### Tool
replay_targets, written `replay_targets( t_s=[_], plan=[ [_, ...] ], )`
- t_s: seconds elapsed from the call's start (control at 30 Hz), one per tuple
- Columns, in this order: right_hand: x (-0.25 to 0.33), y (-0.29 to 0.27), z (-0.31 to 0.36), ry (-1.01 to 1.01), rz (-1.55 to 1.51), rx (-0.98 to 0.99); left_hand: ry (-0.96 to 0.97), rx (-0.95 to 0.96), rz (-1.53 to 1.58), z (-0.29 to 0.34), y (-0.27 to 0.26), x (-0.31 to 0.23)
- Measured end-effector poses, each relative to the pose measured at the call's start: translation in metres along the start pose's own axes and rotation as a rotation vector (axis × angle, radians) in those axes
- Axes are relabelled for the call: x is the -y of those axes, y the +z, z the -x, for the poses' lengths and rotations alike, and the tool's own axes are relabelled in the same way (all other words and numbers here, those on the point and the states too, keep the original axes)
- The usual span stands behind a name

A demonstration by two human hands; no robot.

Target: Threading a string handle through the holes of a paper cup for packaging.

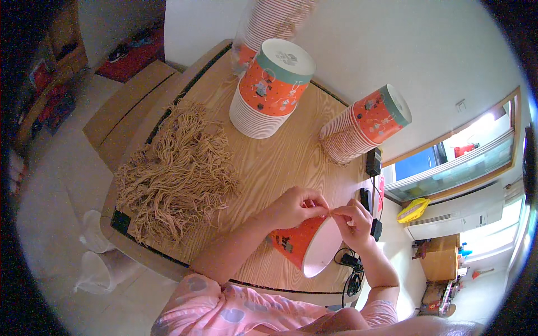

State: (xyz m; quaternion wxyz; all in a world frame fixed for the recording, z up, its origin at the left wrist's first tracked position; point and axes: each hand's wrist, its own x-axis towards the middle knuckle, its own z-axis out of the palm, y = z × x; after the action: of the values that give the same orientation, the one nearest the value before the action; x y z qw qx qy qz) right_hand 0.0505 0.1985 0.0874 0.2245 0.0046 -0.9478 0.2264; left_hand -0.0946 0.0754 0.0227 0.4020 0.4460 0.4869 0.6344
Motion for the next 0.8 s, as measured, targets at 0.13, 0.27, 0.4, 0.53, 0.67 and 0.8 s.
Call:
replay_targets(
  t_s=[0.13, 0.27, 0.4, 0.53, 0.67, 0.8],
  plan=[
    [0.0, -0.001, 0.002, -0.003, 0.006, -0.006, 0.054, -0.072, 0.076, 0.001, 0.003, 0.005],
    [0.001, 0.0, 0.003, -0.025, -0.002, 0.008, 0.133, -0.147, -0.113, 0.002, 0.006, -0.002],
    [0.007, -0.003, 0.0, 0.014, -0.022, 0.066, 0.227, -0.29, -0.387, 0.006, 0.017, -0.014],
    [0.011, -0.009, -0.001, 0.099, -0.027, 0.14, 0.275, -0.31, -0.464, 0.005, 0.019, -0.012],
    [0.015, -0.007, -0.008, 0.089, -0.032, 0.082, 0.251, -0.309, -0.382, 0.008, 0.019, -0.013],
    [0.017, -0.009, -0.009, 0.063, 0.028, 0.038, 0.183, -0.238, -0.397, 0.013, 0.018, -0.029]
  ],
)
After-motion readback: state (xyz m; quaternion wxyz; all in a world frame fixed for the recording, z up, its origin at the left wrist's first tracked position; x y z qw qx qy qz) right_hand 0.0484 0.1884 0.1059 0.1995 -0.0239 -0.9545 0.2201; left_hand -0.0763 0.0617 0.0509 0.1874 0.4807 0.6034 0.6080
